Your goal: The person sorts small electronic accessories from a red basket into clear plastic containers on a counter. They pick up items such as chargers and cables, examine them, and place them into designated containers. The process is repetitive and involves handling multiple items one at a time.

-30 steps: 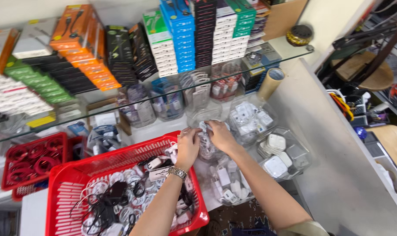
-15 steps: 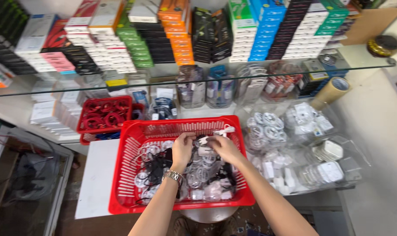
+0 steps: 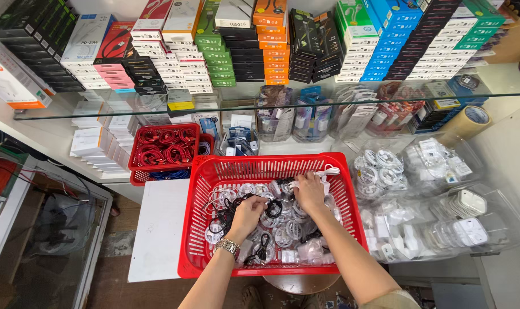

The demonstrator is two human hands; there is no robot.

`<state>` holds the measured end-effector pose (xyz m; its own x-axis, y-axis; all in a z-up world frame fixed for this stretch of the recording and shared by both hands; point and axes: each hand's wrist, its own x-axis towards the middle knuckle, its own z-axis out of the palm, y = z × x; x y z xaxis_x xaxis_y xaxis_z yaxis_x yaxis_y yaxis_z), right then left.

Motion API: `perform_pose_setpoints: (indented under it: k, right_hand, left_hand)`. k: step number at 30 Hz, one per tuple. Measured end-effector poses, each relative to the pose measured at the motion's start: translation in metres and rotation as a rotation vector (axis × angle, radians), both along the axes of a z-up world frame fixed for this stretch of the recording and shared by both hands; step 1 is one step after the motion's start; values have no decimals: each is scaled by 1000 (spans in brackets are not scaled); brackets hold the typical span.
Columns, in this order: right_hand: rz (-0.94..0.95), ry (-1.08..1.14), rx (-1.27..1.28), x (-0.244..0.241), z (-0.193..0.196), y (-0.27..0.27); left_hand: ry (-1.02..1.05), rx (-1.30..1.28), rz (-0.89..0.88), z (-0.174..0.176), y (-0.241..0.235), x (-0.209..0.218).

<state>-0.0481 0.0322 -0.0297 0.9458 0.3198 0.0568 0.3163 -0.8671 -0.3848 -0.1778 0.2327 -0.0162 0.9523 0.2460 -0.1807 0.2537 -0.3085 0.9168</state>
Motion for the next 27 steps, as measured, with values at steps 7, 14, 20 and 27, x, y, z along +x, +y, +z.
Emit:
perform_pose_setpoints:
  k: [7, 14, 20, 27]
  right_hand:
    - [76, 132, -262, -2, 1, 15]
    - [313, 433, 125, -27, -11, 53]
    - [498, 437, 83, -53, -16, 79]
    - [559, 680, -244, -43, -11, 58]
  left_hand:
    - [-43, 84, 71, 2, 34, -1]
    - [-186, 535, -71, -16, 56, -7]
    - [79, 555, -142, -20, 73, -18]
    - [-11, 631, -173, -28, 69, -9]
